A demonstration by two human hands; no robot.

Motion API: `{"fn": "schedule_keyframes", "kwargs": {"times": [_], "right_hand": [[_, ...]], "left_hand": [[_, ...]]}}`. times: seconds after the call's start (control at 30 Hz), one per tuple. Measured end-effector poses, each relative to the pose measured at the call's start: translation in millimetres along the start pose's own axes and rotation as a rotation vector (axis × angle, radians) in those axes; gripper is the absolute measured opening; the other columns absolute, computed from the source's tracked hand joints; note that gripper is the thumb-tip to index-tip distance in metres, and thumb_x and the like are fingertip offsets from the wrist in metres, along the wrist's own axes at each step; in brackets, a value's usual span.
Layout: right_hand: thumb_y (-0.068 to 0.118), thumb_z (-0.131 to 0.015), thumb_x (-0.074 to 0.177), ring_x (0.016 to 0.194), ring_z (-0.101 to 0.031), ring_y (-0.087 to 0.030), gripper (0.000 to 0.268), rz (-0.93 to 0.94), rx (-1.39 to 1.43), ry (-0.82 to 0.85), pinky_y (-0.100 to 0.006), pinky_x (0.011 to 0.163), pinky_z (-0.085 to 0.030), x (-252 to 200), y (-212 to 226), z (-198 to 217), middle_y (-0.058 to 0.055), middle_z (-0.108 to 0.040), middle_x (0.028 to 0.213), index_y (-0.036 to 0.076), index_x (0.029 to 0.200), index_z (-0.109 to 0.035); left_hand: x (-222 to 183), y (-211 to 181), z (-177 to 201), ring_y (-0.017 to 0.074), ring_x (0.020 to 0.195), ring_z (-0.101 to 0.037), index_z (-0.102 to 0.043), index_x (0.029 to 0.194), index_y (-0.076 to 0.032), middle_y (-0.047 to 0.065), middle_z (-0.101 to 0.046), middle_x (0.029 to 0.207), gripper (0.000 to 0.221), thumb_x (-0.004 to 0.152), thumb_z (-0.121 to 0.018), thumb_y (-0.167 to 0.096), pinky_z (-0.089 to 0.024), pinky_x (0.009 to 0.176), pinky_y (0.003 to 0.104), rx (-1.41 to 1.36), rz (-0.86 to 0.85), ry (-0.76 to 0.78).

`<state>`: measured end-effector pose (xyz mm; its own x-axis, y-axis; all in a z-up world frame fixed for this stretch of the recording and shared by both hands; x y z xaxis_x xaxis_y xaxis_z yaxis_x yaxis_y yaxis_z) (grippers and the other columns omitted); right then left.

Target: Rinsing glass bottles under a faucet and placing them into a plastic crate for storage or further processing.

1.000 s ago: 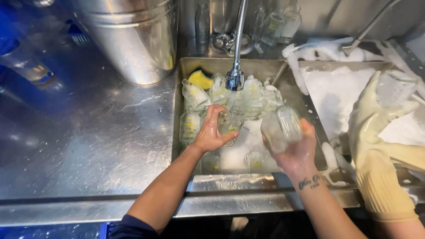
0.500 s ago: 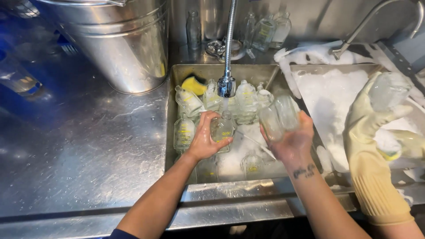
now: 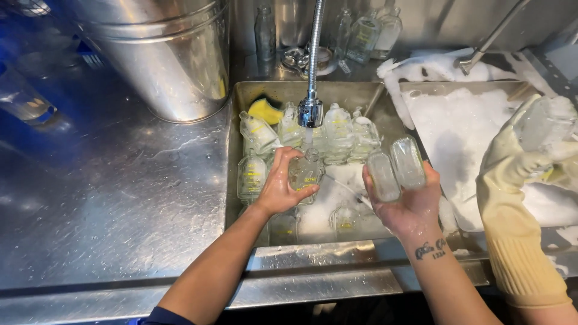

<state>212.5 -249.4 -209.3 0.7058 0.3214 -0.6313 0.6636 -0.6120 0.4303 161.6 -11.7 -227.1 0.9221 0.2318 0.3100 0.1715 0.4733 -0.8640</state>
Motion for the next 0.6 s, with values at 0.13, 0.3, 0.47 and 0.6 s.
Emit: {"fn": "schedule_keyframes", "kwargs": {"times": [0.13,0.3,0.47,0.6], "right_hand": [[0.051,-0.048,0.09,0.105,-0.072,-0.026,0.045,0.102,0.003,0.044,-0.044,0.093,-0.062,-32,1,-26,-0.002,-0.07,0.115,0.022,0.12,-0.063],[0.043,-0.055,0.085,0.089,-0.076,-0.027,0.035,0.065,-0.062,-0.086,-0.039,0.076,-0.065,-32,2,-20,-0.007,-0.075,0.101,0.016,0.102,-0.068],[0.056,-0.05,0.086,0.112,-0.069,-0.03,0.057,0.079,-0.029,-0.032,-0.047,0.093,-0.06,12,4,15,-0.008,-0.067,0.127,0.021,0.129,-0.062],[0.058,-0.044,0.09,0.113,-0.067,-0.035,0.057,0.029,-0.123,-0.104,-0.05,0.09,-0.06,2,2,33,-0.01,-0.063,0.127,0.022,0.131,-0.059]], "left_hand": [[-3,1,1,0.0445,0.128,-0.054,-0.044,0.127,-0.021,0.011,-0.042,0.134,0.074,0.071,-0.091,-0.035,-0.046,0.111,0.058,0.009,0.017,0.008],[-2,-2,-2,0.0447,0.127,-0.054,-0.044,0.126,-0.021,0.011,-0.042,0.132,0.073,0.072,-0.09,-0.037,-0.047,0.11,0.058,0.005,-0.01,0.007],[-6,-4,1,0.0456,0.126,-0.055,-0.045,0.125,-0.019,0.012,-0.043,0.13,0.072,0.071,-0.09,-0.035,-0.048,0.109,0.059,0.006,-0.036,-0.004],[-3,-10,-2,0.0434,0.125,-0.056,-0.045,0.125,-0.019,0.011,-0.043,0.129,0.072,0.071,-0.09,-0.035,-0.049,0.108,0.056,0.007,-0.057,-0.028]]}}
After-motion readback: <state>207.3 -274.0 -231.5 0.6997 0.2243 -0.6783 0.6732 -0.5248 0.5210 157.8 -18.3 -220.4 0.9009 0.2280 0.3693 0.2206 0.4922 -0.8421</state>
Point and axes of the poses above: each hand's wrist, its own x-axis towards the middle knuckle, its own z-axis out of the back of the hand, y = z × x, the point moved 9 cm from there along x, towards the middle knuckle
